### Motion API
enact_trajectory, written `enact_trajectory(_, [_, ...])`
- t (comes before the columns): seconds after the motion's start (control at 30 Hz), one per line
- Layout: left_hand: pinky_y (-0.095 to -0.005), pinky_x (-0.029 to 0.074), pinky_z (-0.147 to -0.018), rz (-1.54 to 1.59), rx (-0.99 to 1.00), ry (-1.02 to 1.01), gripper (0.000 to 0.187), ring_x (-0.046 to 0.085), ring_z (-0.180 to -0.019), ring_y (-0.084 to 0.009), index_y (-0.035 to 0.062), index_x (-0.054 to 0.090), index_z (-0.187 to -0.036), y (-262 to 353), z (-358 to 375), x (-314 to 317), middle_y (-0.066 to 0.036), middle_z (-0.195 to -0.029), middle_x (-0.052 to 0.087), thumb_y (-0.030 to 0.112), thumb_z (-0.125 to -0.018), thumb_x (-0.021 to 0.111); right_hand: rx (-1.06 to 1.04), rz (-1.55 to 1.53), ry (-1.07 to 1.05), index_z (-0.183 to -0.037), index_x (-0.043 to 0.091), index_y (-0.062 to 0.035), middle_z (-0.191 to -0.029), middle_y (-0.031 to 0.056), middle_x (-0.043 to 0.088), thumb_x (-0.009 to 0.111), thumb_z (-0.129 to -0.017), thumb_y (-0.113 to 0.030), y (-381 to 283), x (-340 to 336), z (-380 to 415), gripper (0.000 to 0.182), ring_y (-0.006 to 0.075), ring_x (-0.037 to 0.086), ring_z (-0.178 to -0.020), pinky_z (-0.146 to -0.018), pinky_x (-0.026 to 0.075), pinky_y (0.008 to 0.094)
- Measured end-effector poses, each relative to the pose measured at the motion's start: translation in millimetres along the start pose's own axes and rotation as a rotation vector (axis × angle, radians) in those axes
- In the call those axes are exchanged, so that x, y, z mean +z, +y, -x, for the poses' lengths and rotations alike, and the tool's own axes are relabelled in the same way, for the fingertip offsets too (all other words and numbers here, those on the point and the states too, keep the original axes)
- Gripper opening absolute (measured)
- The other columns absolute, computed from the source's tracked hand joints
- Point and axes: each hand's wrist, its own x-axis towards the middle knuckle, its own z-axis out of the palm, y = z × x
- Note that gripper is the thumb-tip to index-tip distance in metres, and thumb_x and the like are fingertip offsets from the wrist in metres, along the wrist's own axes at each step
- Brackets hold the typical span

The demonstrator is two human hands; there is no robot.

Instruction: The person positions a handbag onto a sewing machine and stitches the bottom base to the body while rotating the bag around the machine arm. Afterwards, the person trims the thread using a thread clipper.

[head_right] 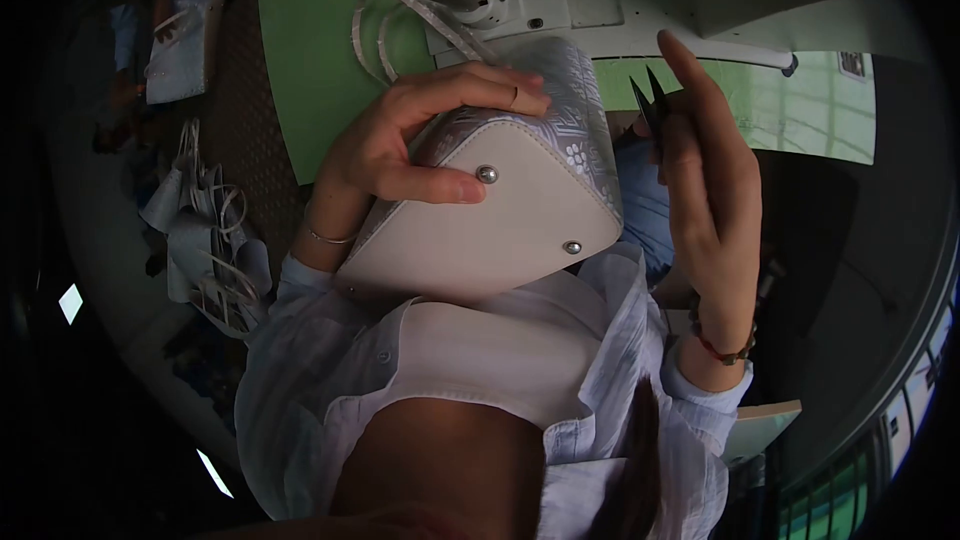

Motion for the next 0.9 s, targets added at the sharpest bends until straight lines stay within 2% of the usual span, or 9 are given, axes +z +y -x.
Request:
enact_trajectory(0.07, [-0.0431,0.036,-0.109,0.025,-0.02,-0.005,0.062,0.054,-0.125,-0.0339,-0.0023,0.062,-0.121,1,1,-1,-0.018,-0.121,0.065,0.017,-0.063,0.074,-0.088,-0.261,0.079,-0.139,0.048,-0.0003,-0.086,0.0028,0.054,0.04,-0.103,-0.009,-8,9,-7,0.038,0.0074,0.049,-0.073,-0.064,0.042,0.0213])
enact_trajectory(0.13, [-0.0436,0.036,-0.109,0.026,-0.005,-0.003,0.058,0.058,-0.12,-0.0335,-0.0022,0.065,-0.117,-1,0,0,-0.017,-0.118,0.067,0.017,-0.063,0.075,-0.134,-0.449,0.047,-0.136,0.048,0.0004,-0.093,0.0074,0.059,0.042,-0.101,-0.002,7,1,-9,0.036,0.0091,0.059,-0.079,-0.067,0.049,0.0212])
enact_trajectory(0.23, [-0.0439,0.036,-0.109,0.001,0.005,-0.035,0.055,0.06,-0.118,-0.033,-0.0016,0.066,-0.114,-2,0,-5,-0.017,-0.118,0.067,0.017,-0.063,0.075,0.03,-0.782,-0.14,-0.131,0.05,0.0033,-0.101,0.015,0.065,0.048,-0.099,-0.001,4,2,-10,0.033,0.0159,0.068,-0.086,-0.069,0.055,0.0239])
enact_trajectory(0.33, [-0.0446,0.035,-0.109,-0.011,-0.01,-0.033,0.053,0.061,-0.116,-0.0325,-0.0019,0.067,-0.111,0,1,-5,-0.016,-0.119,0.067,0.018,-0.063,0.076,0.213,-1.198,-0.146,-0.127,0.051,0.0053,-0.105,0.0192,0.068,0.057,-0.095,-0.003,5,13,-8,0.034,0.0218,0.072,-0.088,-0.07,0.058,0.0262])
enact_trajectory(0.47, [-0.0444,0.037,-0.108,0.006,0.007,-0.02,0.052,0.061,-0.115,-0.0329,-0.0026,0.066,-0.11,0,2,-2,-0.017,-0.118,0.067,0.018,-0.064,0.076,-0.117,-1.01,-0.315,-0.121,0.058,0.0042,-0.098,0.015,0.069,0.07,-0.089,-0.012,33,23,-21,0.037,0.0163,0.067,-0.079,-0.068,0.054,0.0228])
enact_trajectory(0.53, [-0.0433,0.041,-0.104,0.02,0.029,-0.002,0.05,0.062,-0.112,-0.0338,-0.0038,0.066,-0.111,-2,3,0,-0.019,-0.115,0.067,0.017,-0.066,0.076,-0.185,-0.782,-0.121,-0.114,0.063,0.003,-0.094,0.0109,0.068,0.071,-0.088,-0.01,25,31,-24,0.03,0.0132,0.063,-0.077,-0.069,0.05,0.0215])
enact_trajectory(0.63, [-0.0339,0.05,-0.087,0.005,0.128,0.022,0.046,0.066,-0.099,-0.0258,-0.0022,0.065,-0.113,-9,2,0,-0.013,-0.107,0.067,0.019,-0.073,0.077,-0.185,-0.608,-0.183,-0.102,0.067,0.0018,-0.09,0.0049,0.066,0.072,-0.087,-0.009,15,35,-26,0.019,0.0104,0.06,-0.076,-0.071,0.045,0.0209])
enact_trajectory(0.73, [-0.0337,0.05,-0.086,0.028,0.101,0.03,0.046,0.066,-0.098,-0.0252,-0.0022,0.065,-0.112,-9,4,2,-0.012,-0.106,0.067,0.02,-0.073,0.077,-0.073,-0.698,-0.17,-0.097,0.066,0.002,-0.092,0.0048,0.066,0.073,-0.086,-0.006,15,35,-27,0.015,0.0103,0.061,-0.078,-0.071,0.047,0.0213])
enact_trajectory(0.9, [-0.0333,0.05,-0.085,0.006,0.088,0.045,0.046,0.066,-0.096,-0.0248,-0.0021,0.065,-0.111,-6,5,4,-0.011,-0.104,0.067,0.02,-0.073,0.077,-0.146,-0.656,-0.189,-0.096,0.066,0.001,-0.091,0.0045,0.066,0.072,-0.085,-0.002,19,41,-35,0.013,0.0105,0.063,-0.081,-0.073,0.05,0.0229])
